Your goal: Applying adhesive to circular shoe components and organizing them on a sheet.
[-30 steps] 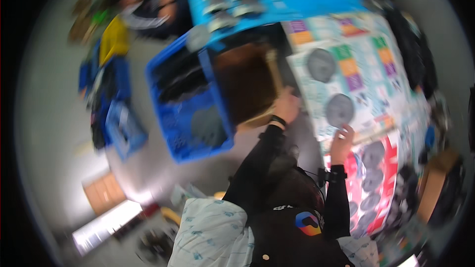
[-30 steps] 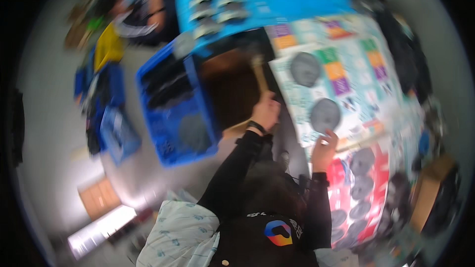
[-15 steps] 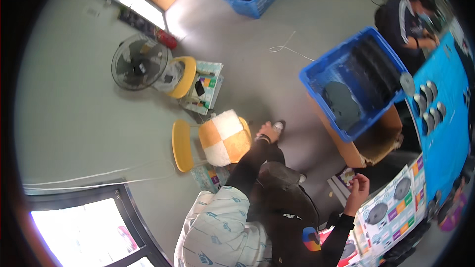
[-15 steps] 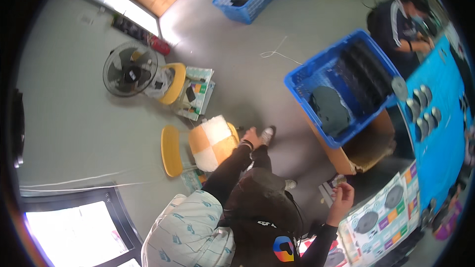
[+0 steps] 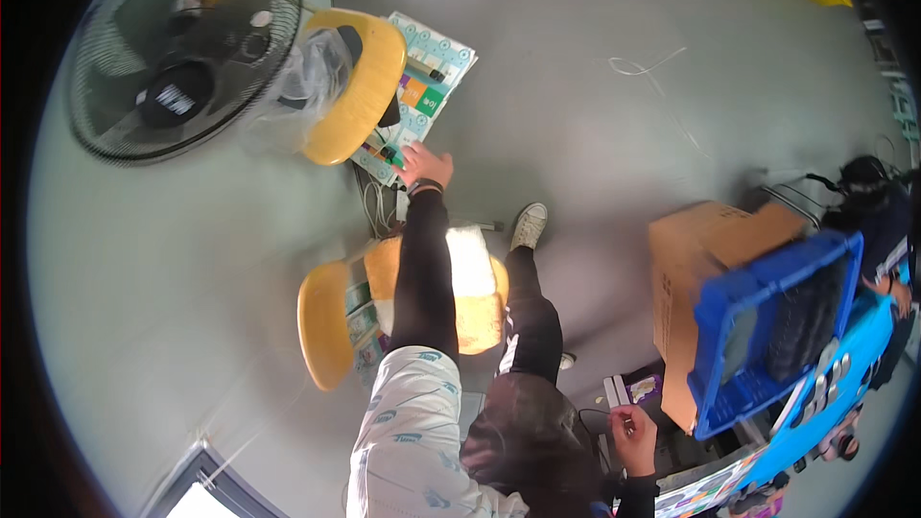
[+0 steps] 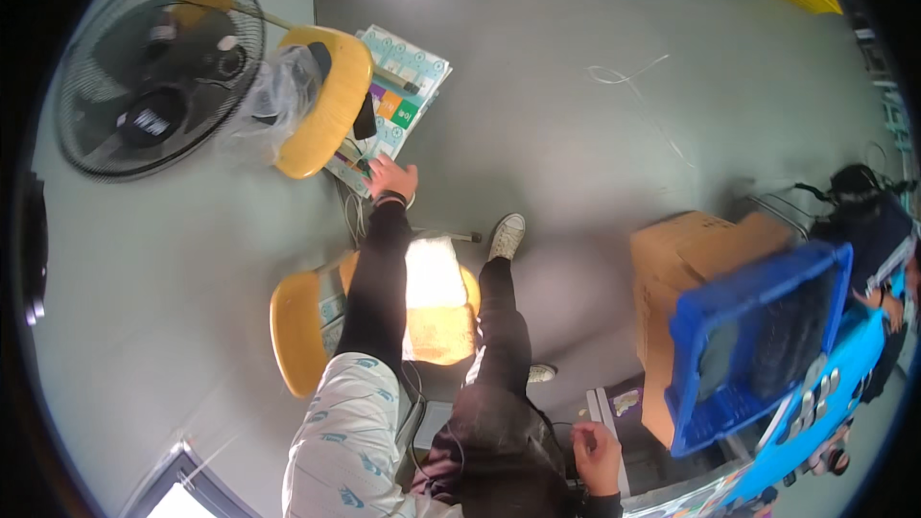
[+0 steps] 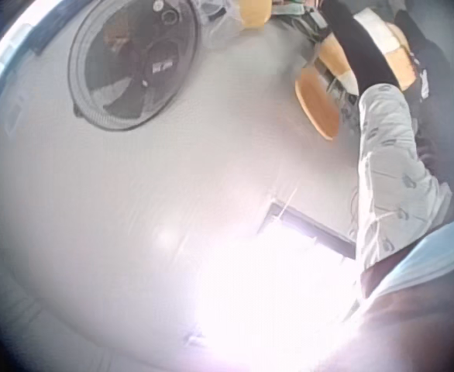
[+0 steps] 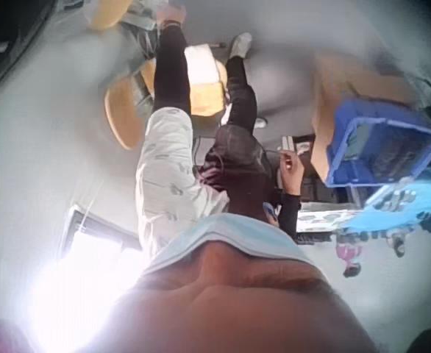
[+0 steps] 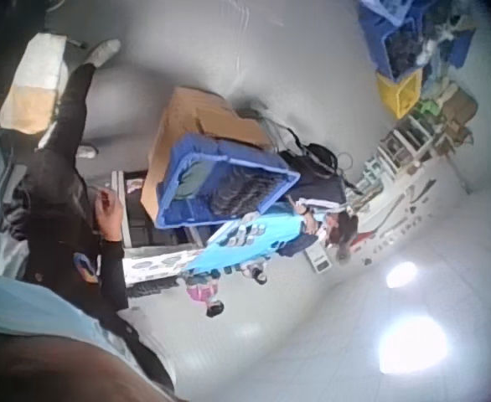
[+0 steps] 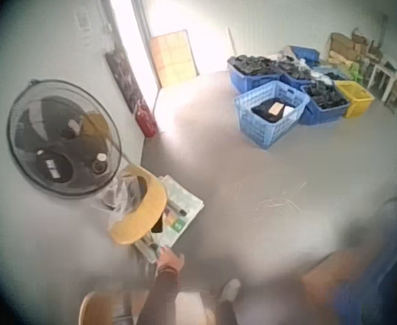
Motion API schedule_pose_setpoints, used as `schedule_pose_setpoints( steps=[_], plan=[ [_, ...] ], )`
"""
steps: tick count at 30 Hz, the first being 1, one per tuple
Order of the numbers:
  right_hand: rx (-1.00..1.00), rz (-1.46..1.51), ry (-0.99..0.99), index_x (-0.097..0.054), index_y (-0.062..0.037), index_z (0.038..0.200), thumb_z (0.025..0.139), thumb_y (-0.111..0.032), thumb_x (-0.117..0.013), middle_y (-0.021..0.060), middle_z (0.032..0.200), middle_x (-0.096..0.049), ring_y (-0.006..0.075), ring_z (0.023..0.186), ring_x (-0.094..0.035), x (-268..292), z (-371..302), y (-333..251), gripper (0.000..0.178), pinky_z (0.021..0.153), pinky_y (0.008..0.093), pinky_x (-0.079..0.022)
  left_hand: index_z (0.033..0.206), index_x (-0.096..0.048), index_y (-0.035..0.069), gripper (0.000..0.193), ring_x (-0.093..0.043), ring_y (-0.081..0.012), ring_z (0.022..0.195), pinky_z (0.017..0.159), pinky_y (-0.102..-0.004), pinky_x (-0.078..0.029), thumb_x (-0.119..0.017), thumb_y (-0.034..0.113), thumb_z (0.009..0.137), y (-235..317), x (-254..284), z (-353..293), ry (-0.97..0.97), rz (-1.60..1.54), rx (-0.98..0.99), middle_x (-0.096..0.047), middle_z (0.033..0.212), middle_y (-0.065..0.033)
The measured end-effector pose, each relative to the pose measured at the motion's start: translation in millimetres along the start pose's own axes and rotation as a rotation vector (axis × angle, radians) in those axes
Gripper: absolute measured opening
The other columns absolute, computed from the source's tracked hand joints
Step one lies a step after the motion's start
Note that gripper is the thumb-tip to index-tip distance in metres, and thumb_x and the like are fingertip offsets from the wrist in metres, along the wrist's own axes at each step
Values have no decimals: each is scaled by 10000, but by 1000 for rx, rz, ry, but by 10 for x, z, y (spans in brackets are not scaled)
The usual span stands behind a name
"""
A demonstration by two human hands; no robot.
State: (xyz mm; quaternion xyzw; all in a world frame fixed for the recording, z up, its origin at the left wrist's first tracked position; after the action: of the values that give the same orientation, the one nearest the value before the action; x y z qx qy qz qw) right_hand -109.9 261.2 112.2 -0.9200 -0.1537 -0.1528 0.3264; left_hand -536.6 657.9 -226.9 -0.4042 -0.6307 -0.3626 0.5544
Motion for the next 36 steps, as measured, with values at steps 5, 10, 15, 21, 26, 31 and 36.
schedule_pose_setpoints(
  steps=[5, 10, 15, 21, 26, 31, 36],
  plan=[
    [-100, 35, -68, -669, 6, 1005, 910, 4, -645, 93, 858, -712, 150, 787, -710, -369, 1254, -442, 98, 682, 264, -537, 1168, -484, 30, 604, -581, -369, 1150, 1097, -671, -271, -679, 429, 760, -468, -801, 1170, 14, 56, -18, -506, 1172, -172],
    [-172, -9, -90, -660, 2, 1013, 899, 17, -646, 95, 851, -708, 150, 782, -705, -538, 1919, -414, 116, 673, 263, -525, 1148, -464, 49, 529, -519, -419, 1169, 1064, -610, -314, -664, 389, 795, -684, -1431, 1939, 8, 6, -9, -479, 1183, -184],
    [-274, -8, -125, -639, 2, 955, 888, 25, -631, 78, 857, -687, 138, 757, -696, -656, 2379, -455, 71, 689, 264, -542, 1148, -454, 46, 495, -510, -435, 1144, 1031, -578, -343, -672, 334, 810, -882, -1894, 2408, 84, -104, -39, -476, 1195, -203],
    [-294, 32, -179, -630, 11, 963, 879, 29, -628, 69, 817, -692, 147, 782, -700, -867, 2691, -444, 85, 711, 259, -537, 1174, -472, 42, 513, -489, -431, 1160, 1091, -568, -314, -704, 301, 797, -1170, -1989, 2588, 156, -59, 19, -475, 1233, -186],
    [-328, 116, -168, -624, 4, 988, 905, 37, -607, 60, 826, -686, 128, 783, -673, -697, 2645, -645, 91, 712, 259, -526, 1130, -531, 2, 446, -499, -381, 1086, 995, -468, -397, -696, 167, 751, -67, -1527, 1578, 333, -217, -304, -531, 1121, -183],
    [-290, 185, -143, -617, -2, 1004, 929, 27, -599, 55, 830, -681, 113, 780, -662, -557, 2546, -692, 82, 701, 239, -507, 1141, -537, 42, 420, -510, -364, 1129, 982, -473, -412, -689, 154, 765, 575, -1196, 49, -139, -365, -305, -552, 1140, -153],
    [-239, 173, -114, -625, -6, 988, 914, 44, -603, 53, 825, -672, 118, 775, -678, -458, 2311, -631, 92, 707, 240, -512, 1176, -546, 85, 435, -556, -374, 1098, 986, -515, -409, -700, 169, 778, 728, -1264, -1079, -445, -412, -212, -580, 1149, -151]
  ],
)
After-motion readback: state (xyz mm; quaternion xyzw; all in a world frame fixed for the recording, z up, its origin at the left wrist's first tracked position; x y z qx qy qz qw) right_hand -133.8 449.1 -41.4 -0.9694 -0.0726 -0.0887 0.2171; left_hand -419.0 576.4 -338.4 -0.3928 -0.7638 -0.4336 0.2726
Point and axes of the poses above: each hand's wrist, its own z-axis towards the middle knuckle, its own x-axis out of the back of the hand, y = z × x, the point moved 1 cm from there along z, towards the middle knuckle
